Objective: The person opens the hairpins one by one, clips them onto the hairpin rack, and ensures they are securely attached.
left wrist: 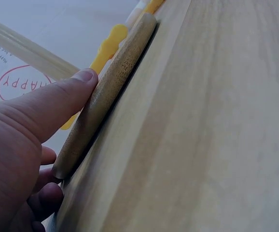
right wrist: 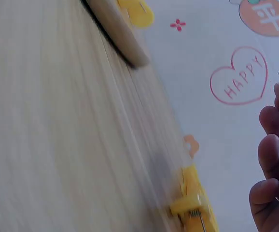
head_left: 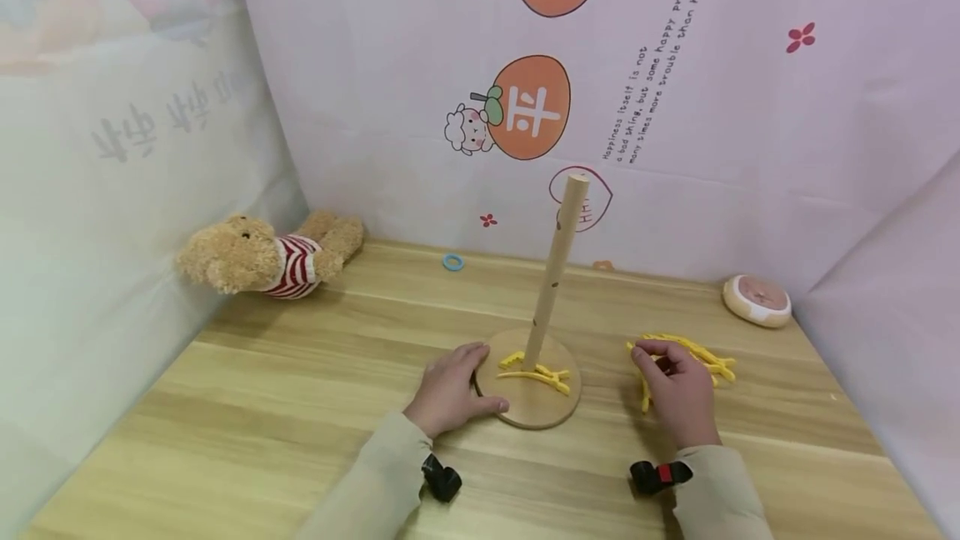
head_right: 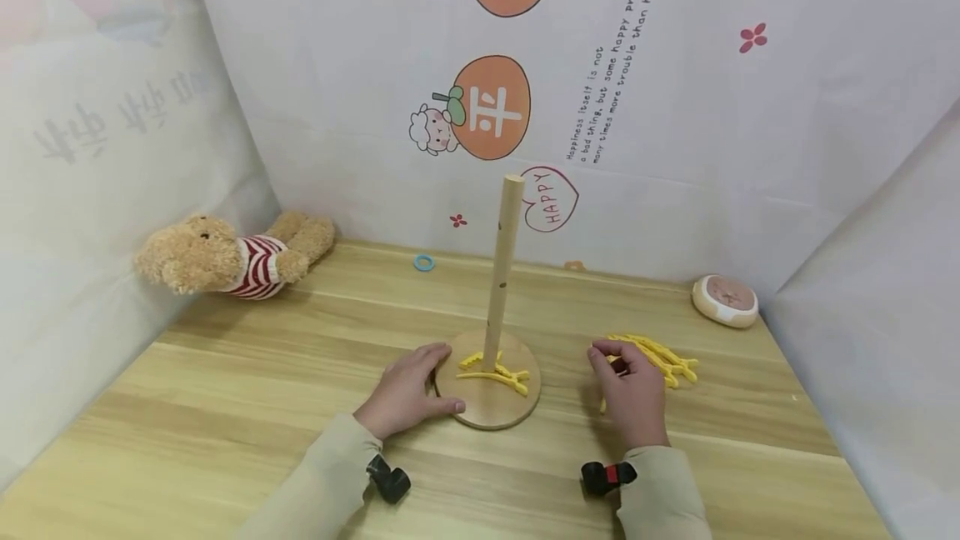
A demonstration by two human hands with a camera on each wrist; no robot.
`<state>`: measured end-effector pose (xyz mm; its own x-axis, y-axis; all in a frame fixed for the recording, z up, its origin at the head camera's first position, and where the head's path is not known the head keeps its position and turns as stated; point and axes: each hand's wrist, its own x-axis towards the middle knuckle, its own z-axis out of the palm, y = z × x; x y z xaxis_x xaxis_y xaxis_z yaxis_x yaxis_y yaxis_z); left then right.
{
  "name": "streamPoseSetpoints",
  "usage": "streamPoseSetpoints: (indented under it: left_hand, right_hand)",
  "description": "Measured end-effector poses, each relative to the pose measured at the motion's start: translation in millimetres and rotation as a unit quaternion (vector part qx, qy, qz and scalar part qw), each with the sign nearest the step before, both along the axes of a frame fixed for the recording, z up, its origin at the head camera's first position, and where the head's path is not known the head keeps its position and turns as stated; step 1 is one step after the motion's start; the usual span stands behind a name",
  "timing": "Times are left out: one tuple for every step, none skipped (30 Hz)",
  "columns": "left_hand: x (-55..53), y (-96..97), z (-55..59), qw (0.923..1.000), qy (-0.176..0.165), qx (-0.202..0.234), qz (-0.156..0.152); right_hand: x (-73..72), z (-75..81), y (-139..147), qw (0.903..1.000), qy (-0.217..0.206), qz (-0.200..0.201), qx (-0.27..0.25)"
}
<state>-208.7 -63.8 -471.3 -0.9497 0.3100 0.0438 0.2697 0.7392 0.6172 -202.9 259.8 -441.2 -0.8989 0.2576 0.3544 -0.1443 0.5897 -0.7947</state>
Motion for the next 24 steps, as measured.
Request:
streamPoseSetpoints:
  left_hand:
    - [-0.5,-0.4,0.3,1.0000,0.000,0.000,0.001]
    - [-1.0,-0.7,0.7,1.0000,-0.001,-0.002,0.002]
    - [-1.5,-1.0,1.0,1.0000,-0.002,-0.002,0.003]
    - [-1.8,-1.1,1.4,1.0000,-0.002,-0.002,0.004]
    - [-2.0,-1.1,1.6,1.0000,-0.002,-0.003,0.004]
    - [-2.1,-1.0,1.5,1.0000,-0.002,-0.003,0.003]
    - [-1.8,-0.7,1.5,1.0000,-0.002,-0.002,0.003]
    - [-1.3,-0.3,1.2,1.0000,-0.003,-0.001,0.002]
    - [-0.3,0.2,0.8,1.0000,-0.003,0.000,0.001]
    - [0.0,1.1,1.6,1.0000,-0.002,0.002,-0.001]
    - [0.7,2.1,2.4,1.0000,0.000,0.003,-0.002]
    - [1.4,2.9,3.0,1.0000,0.000,0.005,-0.003]
    - [2.2,3.6,3.2,1.0000,-0.001,0.008,-0.003]
    - [3.1,4.1,2.9,1.0000,-0.001,0.008,-0.004]
    - [3.8,4.4,2.4,0.9999,-0.003,0.010,-0.004]
    - [4.5,4.5,1.9,0.9999,-0.004,0.011,-0.003]
    - [4.8,4.4,1.2,0.9999,-0.006,0.012,-0.003]
    - [4.7,4.1,0.1,0.9999,-0.008,0.013,-0.002]
    - [4.6,3.7,-0.8,0.9999,-0.008,0.014,-0.002]
    - [4.4,3.3,-1.4,0.9999,-0.007,0.014,-0.002]
    - [3.9,2.8,-1.7,0.9999,-0.006,0.015,-0.002]
    - [3.2,2.2,-2.0,0.9999,-0.004,0.014,-0.002]
    - [2.5,1.6,-2.2,0.9999,-0.001,0.013,-0.002]
    - [1.8,0.8,-2.3,0.9999,0.002,0.013,-0.001]
  right_hand:
    - [-0.9,-0.4,1.7,1.0000,0.004,-0.003,0.005]
    - [-1.7,-0.9,3.5,0.9999,0.007,-0.005,0.013]
    - [-2.4,-1.5,5.3,0.9997,0.009,-0.008,0.022]
    - [-2.7,-2.1,7.2,0.9994,0.011,-0.010,0.032]
    - [-2.9,-2.8,9.3,0.9989,0.012,-0.014,0.044]
    - [-3.0,-3.8,11.6,0.9984,0.012,-0.018,0.052]
    - [-2.8,-5.1,14.2,0.9978,0.010,-0.025,0.061]
    - [-2.3,-6.4,16.8,0.9973,0.007,-0.031,0.066]
    - [-1.4,-8.0,19.7,0.9969,0.006,-0.037,0.069]
    - [-1.3,-8.6,23.0,0.9965,0.005,-0.042,0.073]
    - [-1.1,-9.3,26.4,0.9962,0.004,-0.047,0.074]
    - [-0.9,-10.4,29.8,0.9959,0.002,-0.051,0.075]
    - [-0.2,-11.4,32.7,0.9955,-0.005,-0.056,0.076]
    - [0.4,-12.5,35.2,0.9954,-0.012,-0.059,0.075]
    - [1.0,-13.6,37.4,0.9950,-0.019,-0.064,0.074]
    - [1.8,-14.4,39.2,0.9946,-0.029,-0.069,0.072]
    - [2.4,-15.0,40.4,0.9941,-0.037,-0.074,0.070]
    - [2.6,-15.8,41.5,0.9935,-0.045,-0.081,0.067]
    - [2.9,-16.3,42.1,0.9928,-0.052,-0.087,0.064]
    - [2.6,-16.7,43.1,0.9920,-0.059,-0.092,0.062]
    - [2.2,-17.2,44.0,0.9913,-0.065,-0.098,0.060]
    - [1.7,-18.0,45.0,0.9904,-0.071,-0.103,0.058]
    - [0.8,-19.0,46.1,0.9895,-0.078,-0.108,0.056]
    - [-0.2,-20.1,47.4,0.9888,-0.086,-0.110,0.052]
